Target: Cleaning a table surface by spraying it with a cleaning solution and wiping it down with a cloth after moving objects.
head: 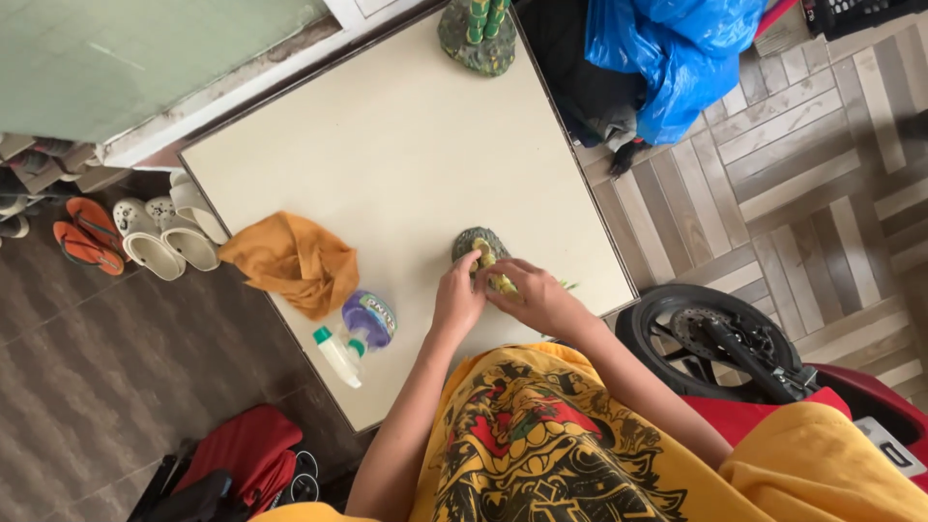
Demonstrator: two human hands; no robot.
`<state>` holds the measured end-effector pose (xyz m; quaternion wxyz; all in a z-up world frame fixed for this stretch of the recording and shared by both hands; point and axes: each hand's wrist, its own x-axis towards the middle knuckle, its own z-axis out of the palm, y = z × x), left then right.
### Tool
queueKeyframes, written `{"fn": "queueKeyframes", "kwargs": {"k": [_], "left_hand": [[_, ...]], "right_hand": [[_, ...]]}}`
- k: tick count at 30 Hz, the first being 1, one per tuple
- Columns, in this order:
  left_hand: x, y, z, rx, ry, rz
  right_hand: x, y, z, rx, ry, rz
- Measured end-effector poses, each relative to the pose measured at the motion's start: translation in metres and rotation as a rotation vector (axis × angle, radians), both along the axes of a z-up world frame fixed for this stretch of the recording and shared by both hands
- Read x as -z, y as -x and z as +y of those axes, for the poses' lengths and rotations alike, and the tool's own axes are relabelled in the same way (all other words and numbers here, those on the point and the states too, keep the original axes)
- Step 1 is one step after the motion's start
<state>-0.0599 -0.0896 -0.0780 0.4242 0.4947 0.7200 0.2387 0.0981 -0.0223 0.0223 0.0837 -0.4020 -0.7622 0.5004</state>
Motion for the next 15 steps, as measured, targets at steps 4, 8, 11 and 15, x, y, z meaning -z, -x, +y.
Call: {"fn": "queueKeyframes", "kwargs": {"k": [4,8,11,15], "left_hand": [[0.018,-0.007,-0.020,-0.047,0.050,-0.037],[0.019,-0.014,-0.023,-0.044,0.070,-0.060],[0.019,-0.019,-0.022,-0.034,0.090,-0.070],[0.023,-0.023,-0.023,-0.036,0.057,-0.058]], "right_hand": [[0.038,-0.008,-0.024,-0.021,0.023,-0.115],[0.084,-0.008,-0.036,-0.063,-0.087,-0.343],[0.105,-0.006,-0.042,-0.063,-0.101,-0.359],[0.092,-0.002,-0.038,-0.026,-0.093,-0.276]]}}
